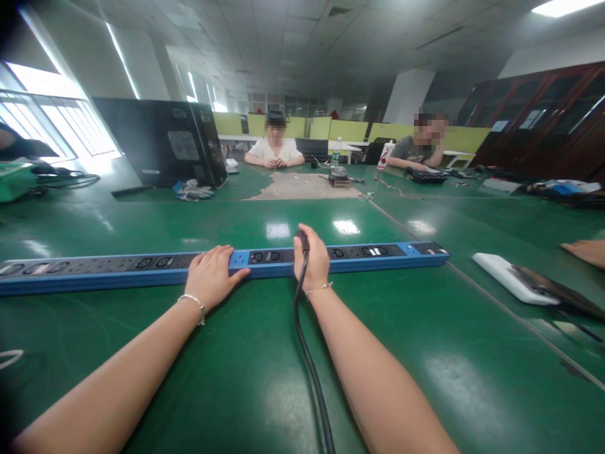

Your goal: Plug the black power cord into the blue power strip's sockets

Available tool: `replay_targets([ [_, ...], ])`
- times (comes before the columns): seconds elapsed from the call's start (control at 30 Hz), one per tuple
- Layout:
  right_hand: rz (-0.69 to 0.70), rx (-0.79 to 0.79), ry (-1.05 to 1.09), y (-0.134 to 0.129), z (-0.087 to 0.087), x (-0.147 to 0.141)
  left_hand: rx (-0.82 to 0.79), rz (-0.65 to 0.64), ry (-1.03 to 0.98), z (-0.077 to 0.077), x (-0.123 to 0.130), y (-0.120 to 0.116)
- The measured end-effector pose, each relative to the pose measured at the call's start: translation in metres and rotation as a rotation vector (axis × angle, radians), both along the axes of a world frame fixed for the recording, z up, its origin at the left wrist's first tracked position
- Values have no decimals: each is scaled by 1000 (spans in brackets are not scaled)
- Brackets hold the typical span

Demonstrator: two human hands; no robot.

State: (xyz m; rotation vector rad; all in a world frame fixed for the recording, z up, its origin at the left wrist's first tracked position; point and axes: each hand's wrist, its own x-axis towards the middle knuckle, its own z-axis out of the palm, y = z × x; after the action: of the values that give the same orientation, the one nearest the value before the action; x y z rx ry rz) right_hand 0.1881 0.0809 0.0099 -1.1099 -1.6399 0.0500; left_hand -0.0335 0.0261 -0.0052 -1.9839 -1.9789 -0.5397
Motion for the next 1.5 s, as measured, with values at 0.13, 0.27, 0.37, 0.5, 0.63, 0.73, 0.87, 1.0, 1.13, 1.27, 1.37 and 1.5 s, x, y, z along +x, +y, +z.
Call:
replay_targets([
  [0.13, -79, 21, 170, 18, 8, 55, 2, -6, 0, 1, 0, -1],
  [0.27, -119, -46, 374, 37, -8, 123, 2, -5, -1, 1, 0, 0],
  [0.37, -59, -128, 414, 43, -18, 141, 6, -4, -1, 0, -1, 0],
  [0.5, -47, -198, 297, 42, -20, 135, -5, -7, -6, 0, -1, 0],
  [0.63, -77, -204, 191, 41, -19, 135, -5, -3, 2, 0, -1, 0],
  [0.73, -88, -208, 102, 40, -20, 138, -2, -4, 2, 0, -1, 0],
  [0.87, -98, -201, -23, 36, -20, 137, -2, -10, 6, 1, 0, 0],
  [1.0, -95, -152, -147, 30, -20, 139, -18, -1, 7, 2, 0, 0],
  [1.13, -66, -108, -217, 29, -23, 143, -16, -6, 0, 2, -1, -1],
  [1.27, -57, -104, -188, 28, -25, 141, -17, -10, -4, 3, -1, -1],
  [1.37, -43, -109, -124, 29, -22, 136, -18, -8, 1, 3, -1, -1],
  [1.5, -139, 65, 186, 34, -10, 149, -26, 7, 21, 3, -1, -1],
])
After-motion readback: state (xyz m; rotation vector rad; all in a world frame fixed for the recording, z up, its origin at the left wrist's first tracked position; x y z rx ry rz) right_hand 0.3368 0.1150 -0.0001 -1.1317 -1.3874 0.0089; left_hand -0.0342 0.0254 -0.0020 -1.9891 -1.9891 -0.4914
